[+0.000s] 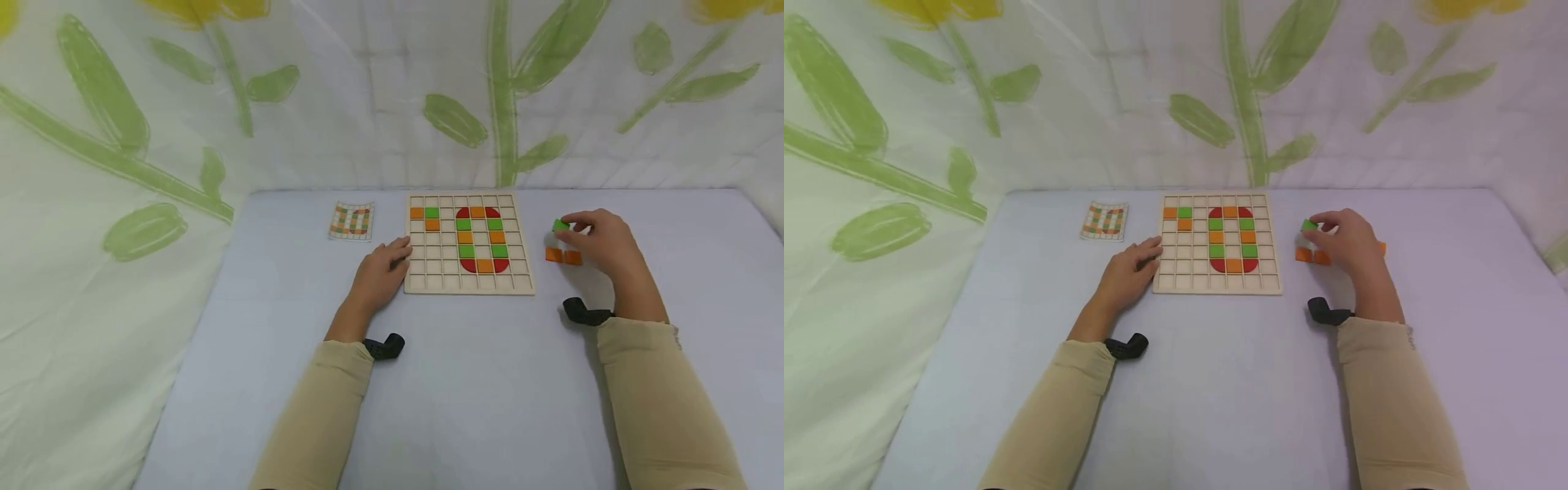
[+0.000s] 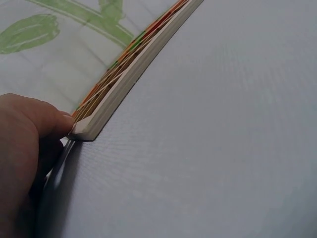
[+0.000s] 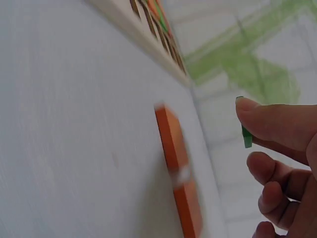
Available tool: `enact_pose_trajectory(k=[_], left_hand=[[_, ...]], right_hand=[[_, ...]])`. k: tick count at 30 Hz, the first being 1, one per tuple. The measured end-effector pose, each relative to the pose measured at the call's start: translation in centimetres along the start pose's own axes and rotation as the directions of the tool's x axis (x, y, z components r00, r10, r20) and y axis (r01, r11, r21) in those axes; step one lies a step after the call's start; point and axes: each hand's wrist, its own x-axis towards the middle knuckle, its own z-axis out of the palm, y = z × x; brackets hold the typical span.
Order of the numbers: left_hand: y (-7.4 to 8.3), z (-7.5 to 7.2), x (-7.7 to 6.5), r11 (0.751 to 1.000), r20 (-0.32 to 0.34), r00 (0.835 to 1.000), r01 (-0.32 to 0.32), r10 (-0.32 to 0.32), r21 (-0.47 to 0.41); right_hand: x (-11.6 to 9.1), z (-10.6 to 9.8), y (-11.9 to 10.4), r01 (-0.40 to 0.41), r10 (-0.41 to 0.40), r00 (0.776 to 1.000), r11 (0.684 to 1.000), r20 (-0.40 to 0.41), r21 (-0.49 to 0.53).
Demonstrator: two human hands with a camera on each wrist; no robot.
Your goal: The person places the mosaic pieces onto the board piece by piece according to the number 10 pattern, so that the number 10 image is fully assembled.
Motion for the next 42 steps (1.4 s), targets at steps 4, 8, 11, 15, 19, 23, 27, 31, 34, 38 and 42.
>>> enact_pose_trajectory(k=[4, 8, 11, 15, 19, 23, 27, 31, 34, 38, 42], left_hand=[[0.3, 0.4, 0.3, 1.0, 0.004, 1.0, -0.007, 0.007, 0.006], [0.4, 0.6, 0.3, 1.0, 0.0, 1.0, 0.017, -0.017, 0.01], [0.4, 0.9, 0.3, 0.999, 0.009, 0.999, 0.032, -0.032, 0.008], [0.5, 1.0, 0.3, 0.999, 0.021, 0.999, 0.043, -0.043, 0.002], [0.5, 1.1, 0.4, 0.999, 0.018, 0.999, 0.033, -0.033, 0.005], [0.5, 1.0, 0.4, 1.0, 0.004, 1.0, 0.023, -0.023, 0.013], [0.5, 0.8, 0.4, 1.0, 0.004, 1.0, 0.015, -0.015, 0.014], [0.6, 0.8, 0.4, 1.0, 0.004, 1.0, 0.013, -0.013, 0.027], [0.7, 0.8, 0.4, 0.999, 0.0, 1.0, 0.01, -0.01, 0.036], [0.7, 0.8, 0.4, 0.999, -0.001, 1.0, 0.006, -0.006, 0.032], [0.6, 0.9, 0.5, 1.0, 0.0, 1.0, 0.003, -0.003, 0.026]], right_hand=[[0.4, 2.2, -4.7, 0.11, -0.111, 0.993, 0.994, 0.047, 0.022], [1.6, 5.3, -9.1, 0.238, -0.242, 0.963, 0.97, 0.119, 0.048], [2.6, 7.5, -11.2, 0.313, -0.313, 0.937, 0.949, 0.156, 0.022], [3.5, 9.4, -12.6, 0.337, -0.326, 0.93, 0.94, 0.172, -0.043], [3.9, 10.2, -13.4, 0.324, -0.305, 0.937, 0.941, 0.171, -0.095], [4.1, 10.5, -14.1, 0.341, -0.315, 0.932, 0.93, 0.178, -0.135], [4.3, 10.7, -14.6, 0.34, -0.314, 0.933, 0.929, 0.174, -0.144], [4.2, 10.7, -14.7, 0.32, -0.294, 0.94, 0.937, 0.174, -0.14], [4.3, 10.9, -14.8, 0.31, -0.284, 0.943, 0.94, 0.171, -0.143], [4.3, 11.0, -14.8, 0.312, -0.287, 0.944, 0.938, 0.164, -0.154], [3.9, 10.6, -14.6, 0.289, -0.268, 0.949, 0.95, 0.165, -0.116]])
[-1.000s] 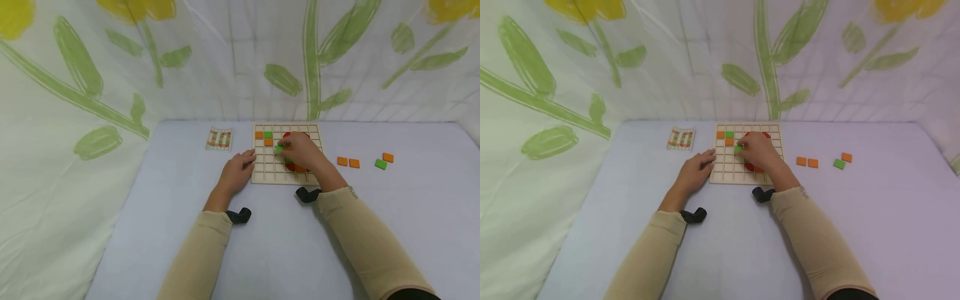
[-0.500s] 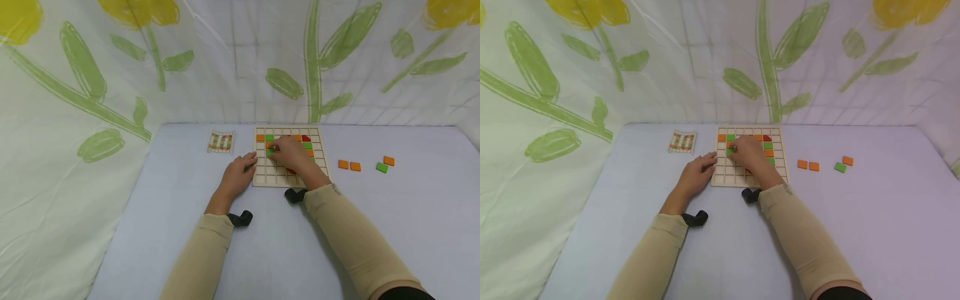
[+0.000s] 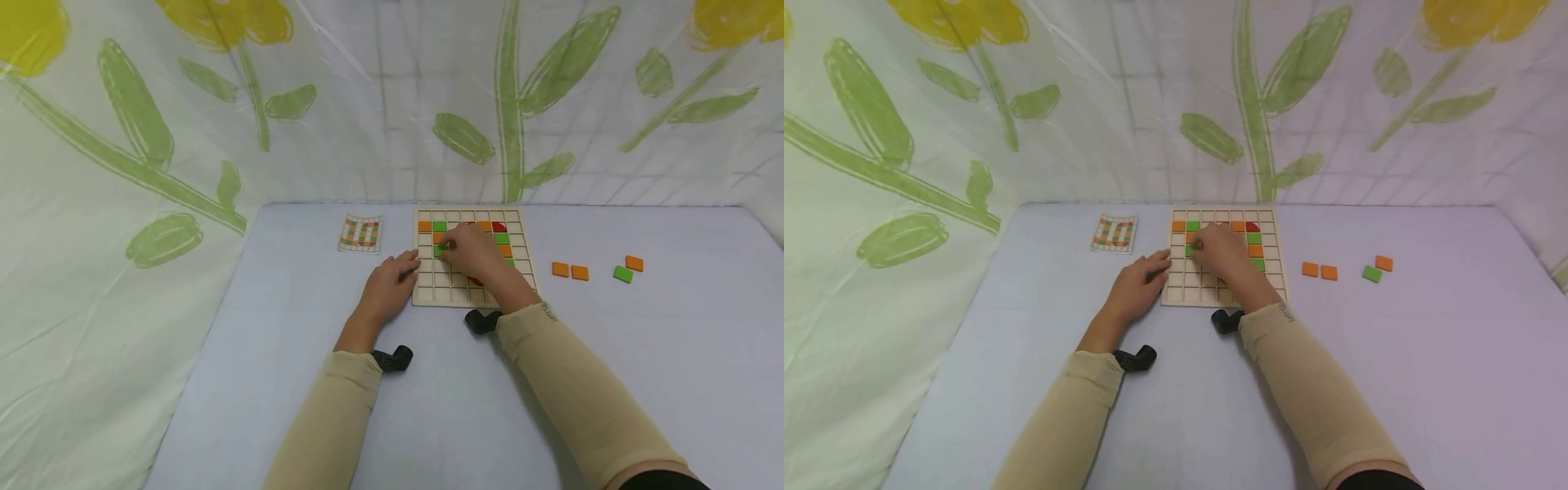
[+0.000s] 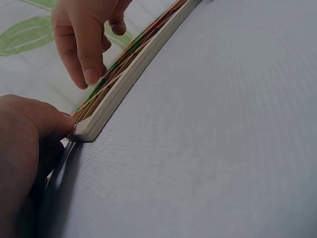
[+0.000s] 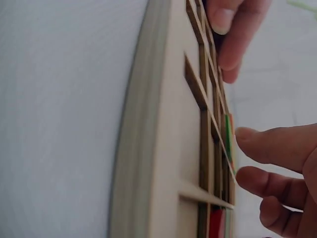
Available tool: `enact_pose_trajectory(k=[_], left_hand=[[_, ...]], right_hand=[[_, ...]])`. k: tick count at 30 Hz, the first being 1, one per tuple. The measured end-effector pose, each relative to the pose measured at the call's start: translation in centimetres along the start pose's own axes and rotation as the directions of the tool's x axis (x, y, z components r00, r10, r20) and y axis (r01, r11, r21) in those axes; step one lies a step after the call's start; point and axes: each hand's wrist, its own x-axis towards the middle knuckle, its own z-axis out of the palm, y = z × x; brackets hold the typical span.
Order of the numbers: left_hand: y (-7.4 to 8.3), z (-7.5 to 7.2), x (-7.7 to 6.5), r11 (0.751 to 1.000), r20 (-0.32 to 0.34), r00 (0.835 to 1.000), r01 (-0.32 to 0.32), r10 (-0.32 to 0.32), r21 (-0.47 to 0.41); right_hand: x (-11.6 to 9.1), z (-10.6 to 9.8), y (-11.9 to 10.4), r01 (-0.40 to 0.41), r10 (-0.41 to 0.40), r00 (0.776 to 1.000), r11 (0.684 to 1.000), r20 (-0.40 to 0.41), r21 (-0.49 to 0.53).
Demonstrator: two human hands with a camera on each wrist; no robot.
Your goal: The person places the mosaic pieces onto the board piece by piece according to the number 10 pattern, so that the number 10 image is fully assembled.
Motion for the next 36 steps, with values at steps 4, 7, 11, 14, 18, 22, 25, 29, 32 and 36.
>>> enact_pose_trajectory(k=[4, 7, 11, 14, 18, 22, 25, 29, 32, 36], left_hand=[[0.0, 0.3, 0.1, 1.0, 0.0, 1.0, -0.003, 0.003, -0.007], [0.1, 0.5, 0.1, 1.0, 0.0, 1.0, -0.009, 0.009, -0.009], [0.2, 0.5, 0.1, 1.0, 0.002, 1.0, -0.017, 0.017, -0.008], [0.3, 0.4, 0.1, 1.0, 0.001, 1.0, -0.011, 0.011, -0.004], [0.2, 0.4, 0.0, 1.0, -0.002, 1.0, 0.01, -0.01, 0.009], [0.0, 0.3, -0.1, 0.999, -0.002, 1.0, 0.029, -0.029, 0.015], [-0.2, 0.2, -0.1, 0.999, -0.006, 0.999, 0.037, -0.036, 0.013], [-0.2, 0.2, -0.2, 0.999, -0.011, 0.999, 0.036, -0.036, 0.002], [-0.2, 0.2, -0.3, 0.999, -0.011, 0.999, 0.036, -0.037, -0.004], [-0.1, 0.2, -0.2, 0.999, -0.004, 0.999, 0.046, -0.046, -0.006]], right_hand=[[-1.5, -1.0, 1.1, -0.025, 0.025, 0.999, 0.999, -0.021, 0.041], [-3.0, -2.0, 2.5, -0.045, 0.047, 0.998, 0.996, -0.033, 0.072], [-5.1, -3.7, 4.9, -0.087, 0.093, 0.995, 0.99, -0.043, 0.114], [-6.8, -5.3, 6.8, -0.134, 0.142, 0.988, 0.982, -0.052, 0.131], [-8.7, -7.3, 9.5, -0.216, 0.222, 0.975, 0.967, -0.027, 0.136], [-9.8, -8.4, 11.8, -0.279, 0.277, 0.96, 0.957, 0.034, 0.085], [-10.2, -8.7, 12.8, -0.33, 0.325, 0.941, 0.942, 0.093, 0.052], [-10.1, -8.5, 13.0, -0.359, 0.352, 0.926, 0.933, 0.139, 0.029], [-9.8, -8.1, 12.9, -0.347, 0.345, 0.929, 0.938, 0.134, -0.002], [-9.7, -7.6, 13.1, -0.355, 0.357, 0.929, 0.934, 0.103, -0.034]])
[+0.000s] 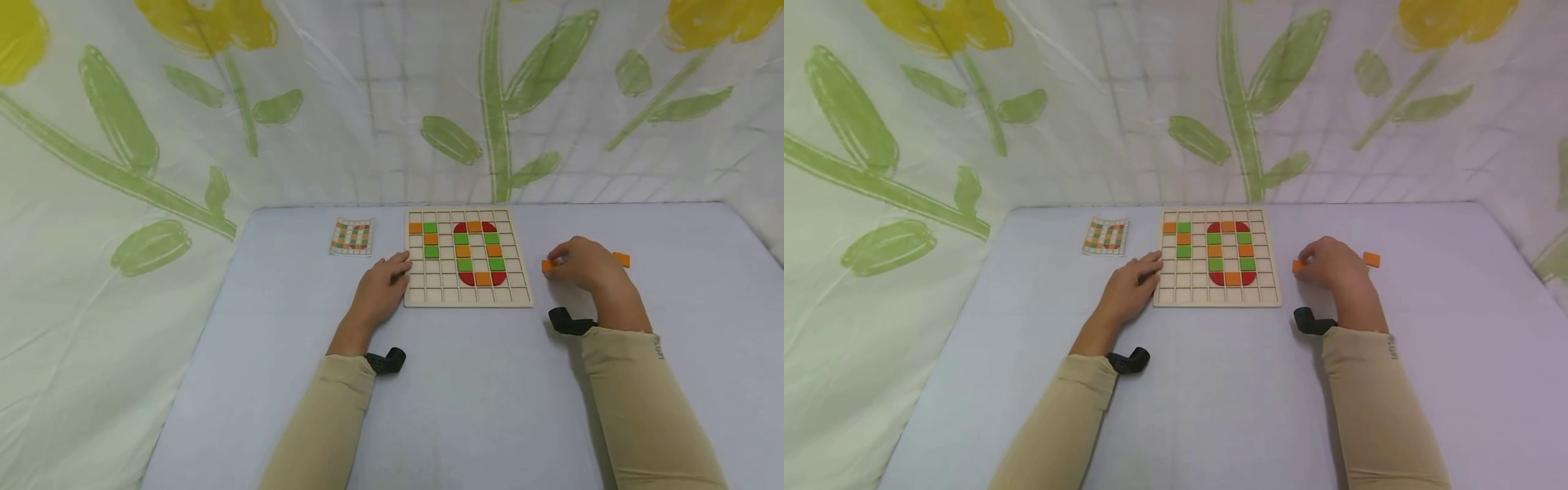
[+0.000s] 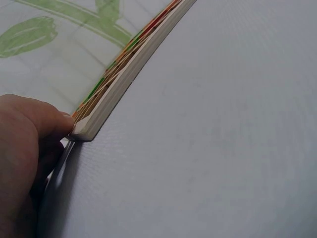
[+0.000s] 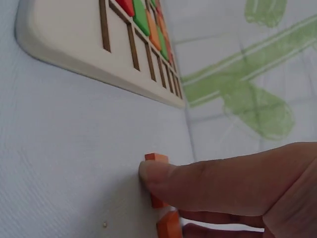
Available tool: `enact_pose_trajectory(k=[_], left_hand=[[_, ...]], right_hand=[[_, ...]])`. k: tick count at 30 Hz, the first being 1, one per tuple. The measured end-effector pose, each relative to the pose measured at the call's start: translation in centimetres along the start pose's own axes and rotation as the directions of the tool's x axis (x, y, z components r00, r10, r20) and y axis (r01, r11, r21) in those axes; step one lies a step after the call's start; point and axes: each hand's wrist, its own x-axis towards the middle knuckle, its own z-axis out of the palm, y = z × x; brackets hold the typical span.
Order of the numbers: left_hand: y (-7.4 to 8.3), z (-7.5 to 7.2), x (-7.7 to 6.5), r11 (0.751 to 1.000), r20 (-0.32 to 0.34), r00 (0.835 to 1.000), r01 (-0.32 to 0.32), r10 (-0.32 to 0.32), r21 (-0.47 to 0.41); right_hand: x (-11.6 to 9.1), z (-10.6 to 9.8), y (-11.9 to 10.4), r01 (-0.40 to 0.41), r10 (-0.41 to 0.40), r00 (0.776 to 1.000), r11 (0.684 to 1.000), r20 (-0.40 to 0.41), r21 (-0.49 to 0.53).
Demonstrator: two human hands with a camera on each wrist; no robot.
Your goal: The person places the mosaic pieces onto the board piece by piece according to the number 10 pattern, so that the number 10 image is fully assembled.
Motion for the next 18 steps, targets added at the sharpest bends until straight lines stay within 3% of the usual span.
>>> enact_pose_trajectory(k=[13, 18], left_hand=[[-0.3, -0.1, 0.0, 1.0, -0.016, 1.0, -0.022, 0.021, -0.006], [-0.3, 0.1, 0.1, 0.998, -0.015, 0.999, -0.051, 0.051, -0.02]], right_hand=[[0.5, 0.4, -0.9, 0.005, -0.005, 1.0, 1.0, -0.026, -0.014], [0.3, 1.3, -3.1, 0.088, -0.087, 0.993, 0.996, -0.086, 0.01]])
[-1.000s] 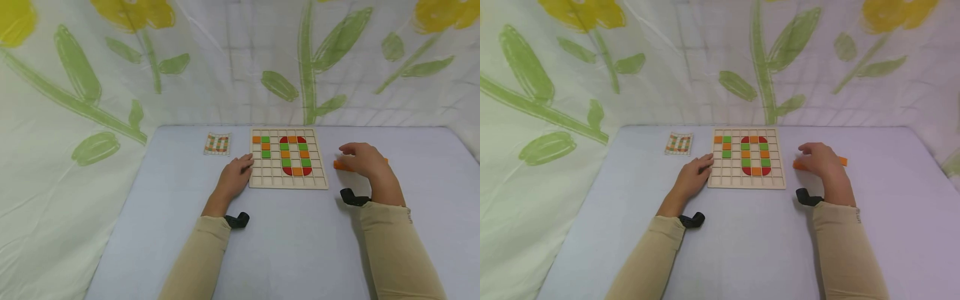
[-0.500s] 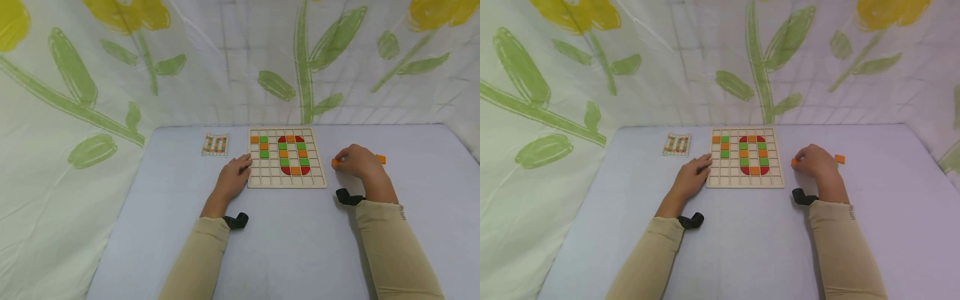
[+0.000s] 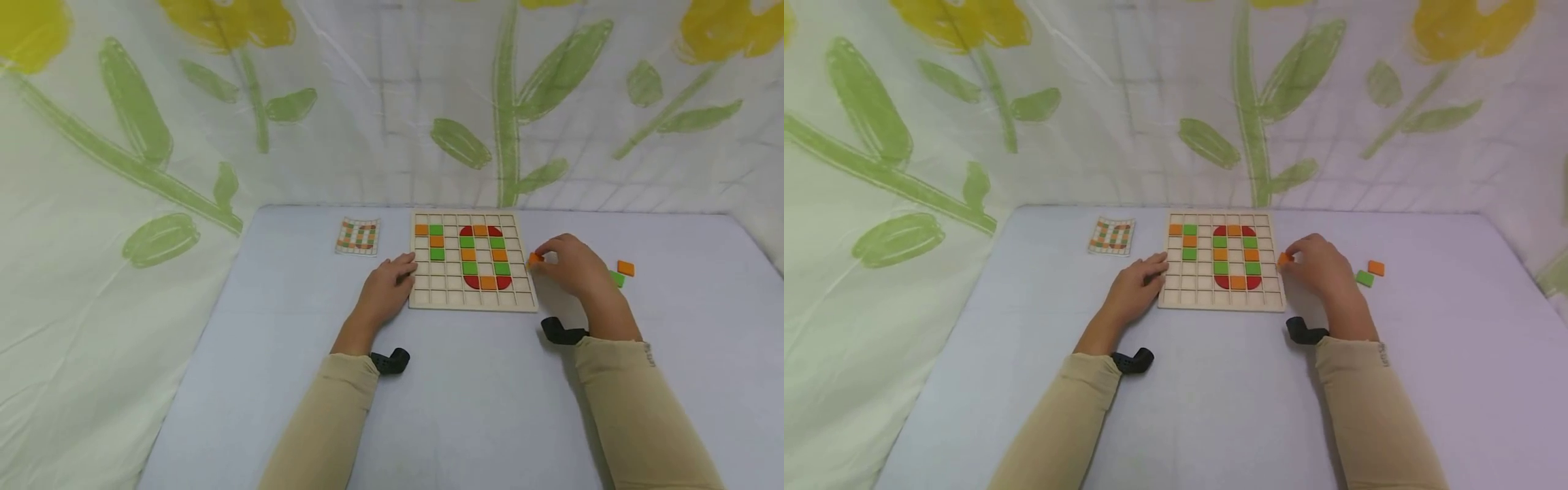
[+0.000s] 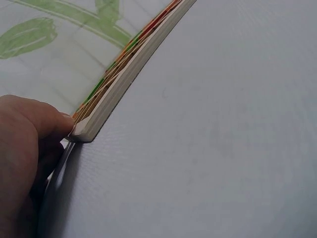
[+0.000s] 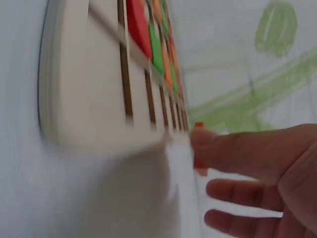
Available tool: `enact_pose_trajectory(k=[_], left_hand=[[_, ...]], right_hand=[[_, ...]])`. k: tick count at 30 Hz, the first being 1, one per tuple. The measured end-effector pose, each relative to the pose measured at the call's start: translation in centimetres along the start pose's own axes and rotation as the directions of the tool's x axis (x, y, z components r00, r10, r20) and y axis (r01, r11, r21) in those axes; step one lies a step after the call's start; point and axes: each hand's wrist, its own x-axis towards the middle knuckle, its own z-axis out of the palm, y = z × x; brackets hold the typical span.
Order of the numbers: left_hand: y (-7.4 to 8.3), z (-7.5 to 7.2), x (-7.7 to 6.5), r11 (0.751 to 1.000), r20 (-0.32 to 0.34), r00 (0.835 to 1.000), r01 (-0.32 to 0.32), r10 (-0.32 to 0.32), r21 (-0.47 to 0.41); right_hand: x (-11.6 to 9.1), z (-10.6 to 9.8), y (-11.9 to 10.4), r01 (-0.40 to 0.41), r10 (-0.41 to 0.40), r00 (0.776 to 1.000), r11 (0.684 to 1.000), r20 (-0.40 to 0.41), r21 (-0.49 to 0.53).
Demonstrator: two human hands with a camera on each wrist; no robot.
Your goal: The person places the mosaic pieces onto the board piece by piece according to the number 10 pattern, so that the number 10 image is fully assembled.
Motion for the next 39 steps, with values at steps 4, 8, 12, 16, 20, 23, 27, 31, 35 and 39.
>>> enact_pose_trajectory(k=[4, 8, 12, 16, 20, 23, 27, 31, 35, 39], left_hand=[[0.2, 0.2, 0.0, 1.0, 0.022, 1.0, 0.006, -0.006, 0.0], [0.1, 0.4, -0.1, 0.999, 0.033, 0.999, 0.032, -0.032, -0.001], [0.0, 0.7, -0.2, 0.999, 0.046, 0.998, 0.034, -0.035, 0.005], [0.1, 0.9, -0.3, 1.0, 0.058, 0.998, 0.014, -0.015, 0.018], [0.2, 0.7, -0.3, 1.0, 0.047, 0.999, -0.002, 0.0, 0.027], [0.1, 0.6, -0.2, 0.999, 0.033, 0.999, -0.008, 0.007, 0.034], [0.1, 0.5, -0.1, 0.999, 0.027, 1.0, -0.005, 0.004, 0.037], [0.1, 0.4, 0.0, 0.999, 0.027, 1.0, 0.004, -0.005, 0.048], [0.1, 0.2, 0.0, 0.998, 0.027, 1.0, 0.007, -0.008, 0.059], [0.2, -0.1, 0.1, 0.999, 0.021, 1.0, 0.003, -0.004, 0.054]], right_hand=[[-0.1, 1.4, -3.3, 0.129, -0.128, 0.991, 0.992, -0.046, 0.016], [0.4, 3.1, -7.3, 0.257, -0.255, 0.965, 0.966, -0.064, 0.014], [0.9, 4.6, -10.3, 0.323, -0.321, 0.946, 0.946, -0.044, 0.02], [1.4, 5.6, -11.6, 0.316, -0.315, 0.948, 0.948, -0.04, 0.024], [2.2, 6.5, -11.8, 0.287, -0.289, 0.957, 0.957, -0.035, -0.041], [2.7, 7.1, -12.0, 0.271, -0.276, 0.96, 0.956, -0.034, -0.108], [2.8, 7.5, -12.4, 0.263, -0.273, 0.961, 0.954, -0.05, -0.142], [2.6, 7.5, -12.7, 0.259, -0.269, 0.961, 0.957, -0.067, -0.133], [2.6, 7.3, -12.8, 0.259, -0.269, 0.96, 0.958, -0.073, -0.126], [2.6, 7.0, -12.8, 0.277, -0.286, 0.956, 0.953, -0.066, -0.125]])
